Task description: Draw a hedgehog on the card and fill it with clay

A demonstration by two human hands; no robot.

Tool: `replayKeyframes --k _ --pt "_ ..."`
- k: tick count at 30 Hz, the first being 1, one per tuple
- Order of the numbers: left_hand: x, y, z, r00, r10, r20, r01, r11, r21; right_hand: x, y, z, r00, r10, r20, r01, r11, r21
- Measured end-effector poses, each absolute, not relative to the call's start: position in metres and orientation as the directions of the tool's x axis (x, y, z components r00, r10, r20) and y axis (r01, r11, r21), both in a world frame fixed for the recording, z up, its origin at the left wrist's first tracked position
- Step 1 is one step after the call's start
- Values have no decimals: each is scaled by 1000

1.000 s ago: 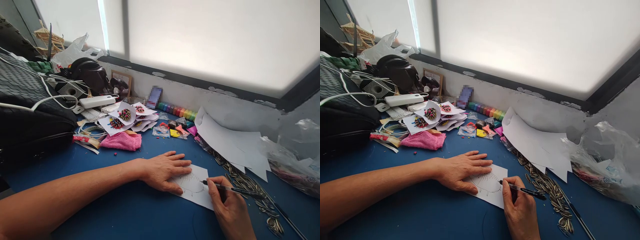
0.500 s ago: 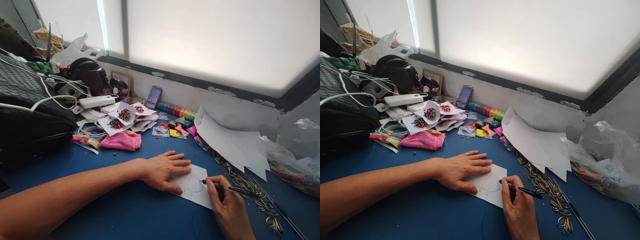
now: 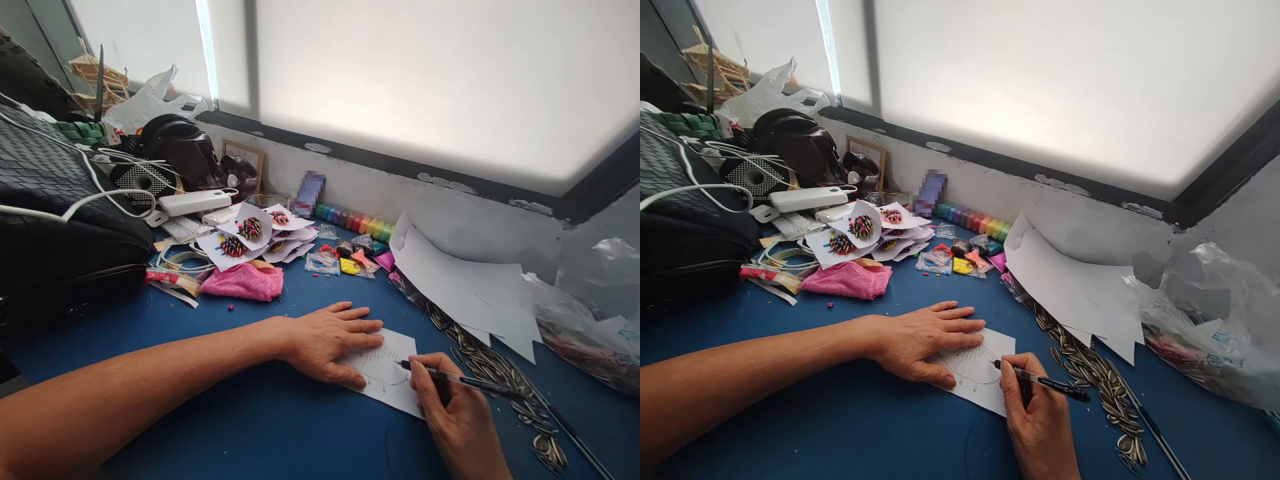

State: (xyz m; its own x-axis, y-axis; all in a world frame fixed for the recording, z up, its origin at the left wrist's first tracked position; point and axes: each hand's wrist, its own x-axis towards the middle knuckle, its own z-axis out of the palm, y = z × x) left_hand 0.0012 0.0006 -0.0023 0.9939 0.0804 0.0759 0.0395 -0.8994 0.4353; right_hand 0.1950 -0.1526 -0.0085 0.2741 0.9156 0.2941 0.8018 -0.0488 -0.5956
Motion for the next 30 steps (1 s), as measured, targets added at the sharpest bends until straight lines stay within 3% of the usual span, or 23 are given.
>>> replayKeyframes --k 12,30 --pt "2 0 -2 994 79 75 39 -900 435 191 -155 -10 293 915 278 760 -46 -648" --pt "2 0 -2 995 87 51 57 -903 426 191 -152 -5 307 888 341 812 -57 -581"
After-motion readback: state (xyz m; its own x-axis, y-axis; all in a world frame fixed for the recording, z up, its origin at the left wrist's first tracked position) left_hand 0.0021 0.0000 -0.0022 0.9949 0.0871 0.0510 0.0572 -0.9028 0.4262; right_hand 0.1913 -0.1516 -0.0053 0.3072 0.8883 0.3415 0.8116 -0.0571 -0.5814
